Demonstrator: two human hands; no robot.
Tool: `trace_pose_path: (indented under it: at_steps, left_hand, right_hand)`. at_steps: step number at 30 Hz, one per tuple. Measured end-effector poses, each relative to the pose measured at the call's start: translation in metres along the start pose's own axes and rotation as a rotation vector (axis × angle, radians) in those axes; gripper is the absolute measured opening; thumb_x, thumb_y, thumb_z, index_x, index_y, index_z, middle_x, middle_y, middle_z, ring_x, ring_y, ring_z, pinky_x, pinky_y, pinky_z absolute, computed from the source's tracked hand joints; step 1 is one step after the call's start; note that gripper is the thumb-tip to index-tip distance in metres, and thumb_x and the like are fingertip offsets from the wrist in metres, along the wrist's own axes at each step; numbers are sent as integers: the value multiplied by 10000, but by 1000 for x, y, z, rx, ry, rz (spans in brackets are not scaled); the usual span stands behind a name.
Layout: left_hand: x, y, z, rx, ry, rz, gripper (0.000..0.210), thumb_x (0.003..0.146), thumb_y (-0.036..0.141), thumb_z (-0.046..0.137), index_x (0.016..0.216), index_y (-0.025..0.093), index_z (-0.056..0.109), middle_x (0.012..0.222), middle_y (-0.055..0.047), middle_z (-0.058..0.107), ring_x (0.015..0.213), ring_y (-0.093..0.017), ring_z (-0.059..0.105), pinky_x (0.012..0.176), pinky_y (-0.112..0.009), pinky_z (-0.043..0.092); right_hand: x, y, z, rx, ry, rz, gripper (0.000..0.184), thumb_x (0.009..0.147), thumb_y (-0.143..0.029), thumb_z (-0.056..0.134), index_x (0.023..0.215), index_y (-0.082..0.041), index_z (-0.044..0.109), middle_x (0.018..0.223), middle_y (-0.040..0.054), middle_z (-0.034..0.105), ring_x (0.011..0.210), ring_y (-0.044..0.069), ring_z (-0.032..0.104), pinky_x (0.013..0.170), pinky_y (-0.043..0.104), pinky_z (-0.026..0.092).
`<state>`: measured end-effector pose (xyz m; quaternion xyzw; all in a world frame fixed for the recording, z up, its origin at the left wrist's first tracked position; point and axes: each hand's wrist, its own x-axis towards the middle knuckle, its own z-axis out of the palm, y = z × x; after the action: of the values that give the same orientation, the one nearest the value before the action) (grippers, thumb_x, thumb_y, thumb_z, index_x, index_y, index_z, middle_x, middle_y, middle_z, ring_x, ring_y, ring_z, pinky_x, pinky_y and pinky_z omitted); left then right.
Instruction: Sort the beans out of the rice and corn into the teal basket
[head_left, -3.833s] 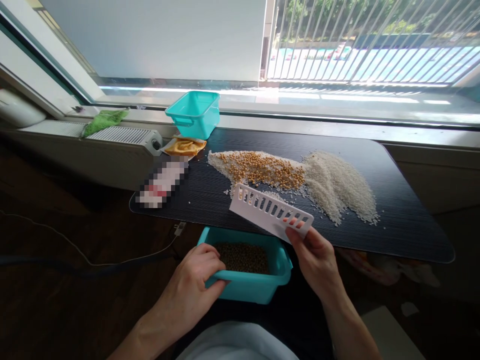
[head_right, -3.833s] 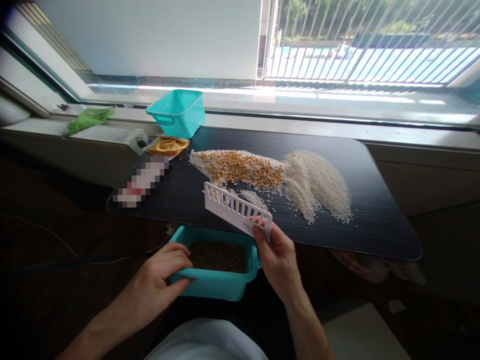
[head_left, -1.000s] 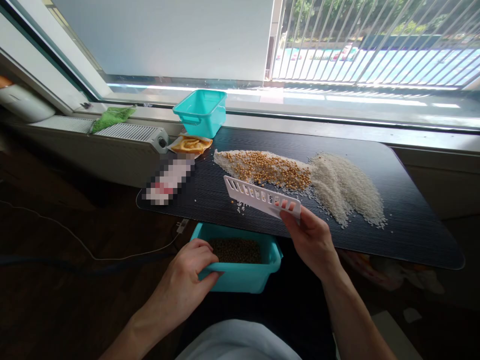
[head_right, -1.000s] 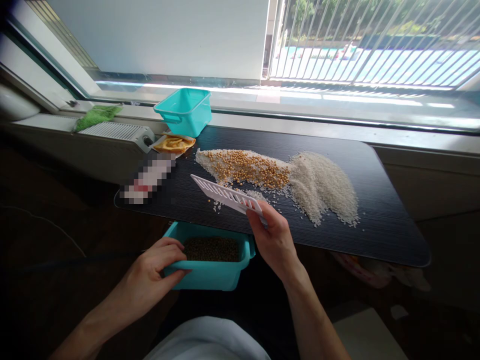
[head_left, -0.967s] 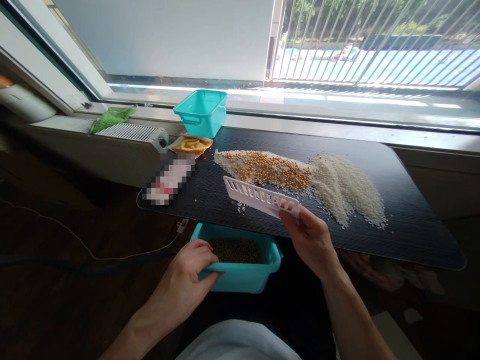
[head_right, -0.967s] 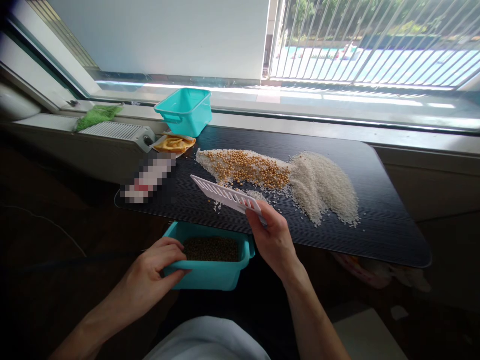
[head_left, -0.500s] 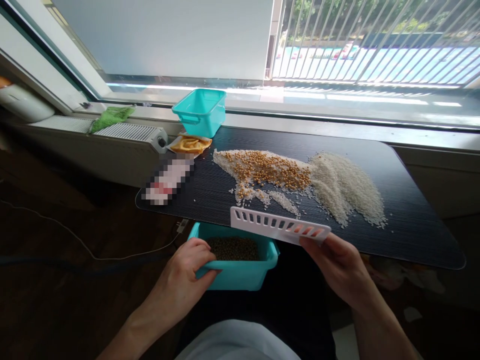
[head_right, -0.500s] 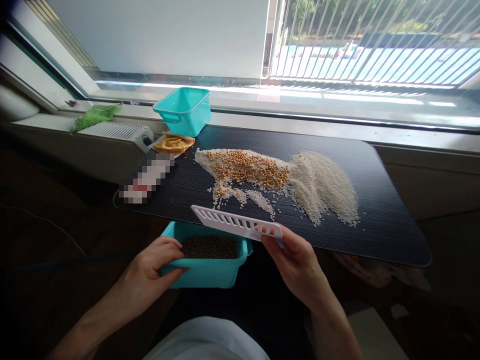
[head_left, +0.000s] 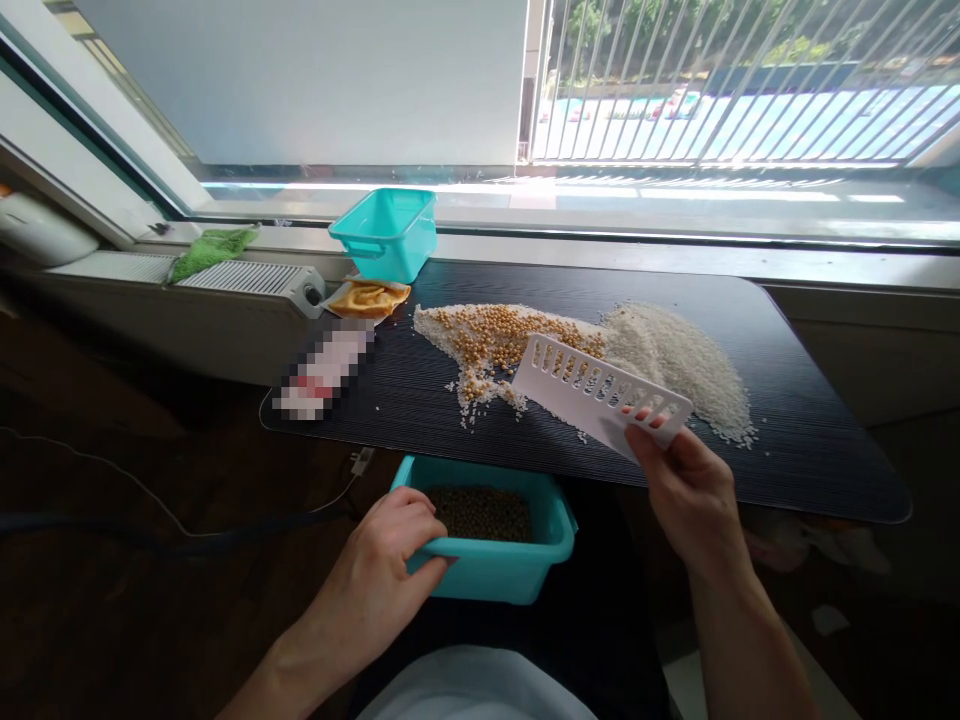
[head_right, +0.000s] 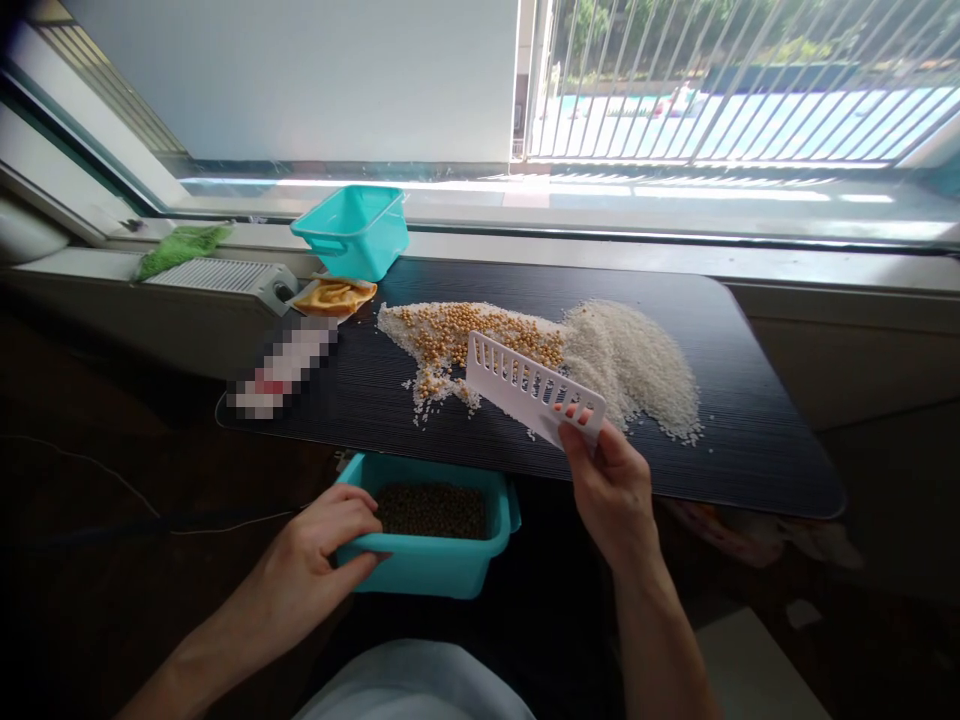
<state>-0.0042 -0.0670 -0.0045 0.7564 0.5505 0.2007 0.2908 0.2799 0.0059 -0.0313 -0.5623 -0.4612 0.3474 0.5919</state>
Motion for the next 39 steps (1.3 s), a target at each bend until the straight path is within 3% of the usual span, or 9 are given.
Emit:
trace_pose_path:
  at_steps: [25, 30, 36, 39]
  left_hand:
    - [0, -3, 1, 6, 2, 20, 201, 756, 29, 541, 714, 190, 652, 802, -37, 678, 935, -232, 622, 816, -357, 535]
    - [0, -1, 0, 11, -2, 18, 197, 769, 34, 545, 716, 186, 659, 839, -47, 691, 936, -232, 625, 814, -355, 533]
    - [0, -3, 1, 8, -17, 22, 196, 772, 30, 535, 729, 177, 659, 834, -55, 687, 939, -237, 621, 817, -367, 530]
    - [0, -4, 1, 2, -13, 20, 191, 768, 31, 535, 735, 175, 657, 818, -51, 679, 944, -238, 618, 820, -368, 530]
  right_hand:
    - [-4, -14, -4, -13, -23, 39, 312, 702, -491, 799, 896, -248, 777, 961, 38, 777, 935, 248, 718, 939, 470, 561]
    - [-7, -13, -5, -24, -91, 72, 313, 719, -492, 786, 912, -247, 782, 969, 46, 778, 945, 254, 716, 925, 458, 568]
    - [-6, -14, -3, -24, -65, 58, 314, 720, -492, 785, 913, -245, 780, 969, 39, 778, 965, 257, 710, 946, 464, 553]
    - [-6, -14, 0, -43, -126, 67, 327, 731, -509, 770, 917, -240, 783, 971, 42, 779, 958, 251, 710, 931, 434, 562]
